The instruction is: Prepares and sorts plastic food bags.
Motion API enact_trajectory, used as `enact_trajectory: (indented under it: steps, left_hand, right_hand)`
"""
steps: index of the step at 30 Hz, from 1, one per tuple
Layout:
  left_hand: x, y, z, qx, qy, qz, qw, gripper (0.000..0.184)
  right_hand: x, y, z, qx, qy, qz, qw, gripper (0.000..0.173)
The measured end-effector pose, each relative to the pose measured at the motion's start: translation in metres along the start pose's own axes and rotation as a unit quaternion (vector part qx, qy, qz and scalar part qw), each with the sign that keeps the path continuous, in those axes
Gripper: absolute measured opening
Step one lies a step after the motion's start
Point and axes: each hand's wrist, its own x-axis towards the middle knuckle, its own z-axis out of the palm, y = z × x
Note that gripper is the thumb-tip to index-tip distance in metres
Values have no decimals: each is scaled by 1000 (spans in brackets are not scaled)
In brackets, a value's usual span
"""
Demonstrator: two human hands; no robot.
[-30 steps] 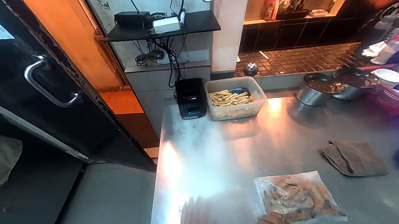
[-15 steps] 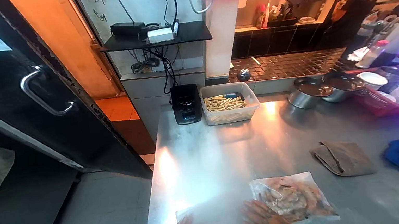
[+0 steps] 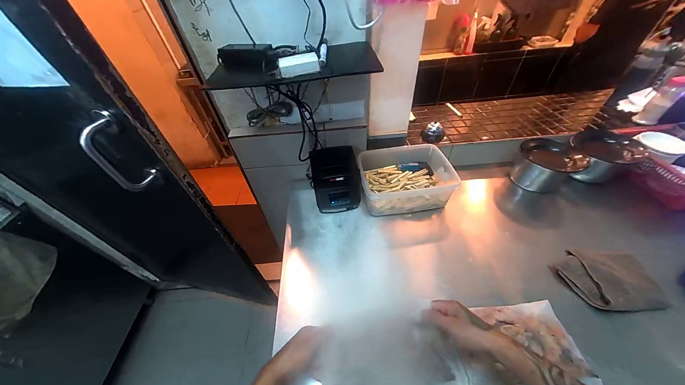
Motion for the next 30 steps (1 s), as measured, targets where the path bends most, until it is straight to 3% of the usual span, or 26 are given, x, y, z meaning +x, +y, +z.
enact_trajectory:
  steps: [3,6,8,10,12,15,19,21,24,27,30]
  left_hand:
    - [24,-6,8,-27,24,-82,996,53]
    - [30,-23,34,-47,106,-61,991,65]
    - [22,-33,51,-57,178,-8,982,58]
    - [12,-38,70,5,262,31,964,60]
    - [5,-40,89,104,357,52,927,63]
    - [9,-55,108,219,468,98,850,63]
    - [0,-57,113,257,515,215,789,59]
    - [-10,-41,123,251,485,290,786,47]
    - [-15,2,172,199,325,332,863,37]
    - [13,49,231,190,179,244,934,51]
    - [52,85,266,256,127,111,952,70]
  right_hand:
    - [17,5,16,27,47,158,986,26]
    - [14,3,35,20,132,242,961,34]
    - [20,24,37,14,178,199,964,30]
    - [10,27,42,-21,206,155,966,38]
    - [-2,27,57,-142,250,101,952,43]
    - [-6,37,74,-314,310,41,897,52]
    - [-39,35,51,-333,459,-72,820,43]
    - [-74,38,4,-291,522,-45,800,41]
    - [-121,79,-79,-167,489,138,845,59]
    - [-132,116,-122,-97,424,247,866,70]
    - [-124,121,-130,-101,379,272,879,70]
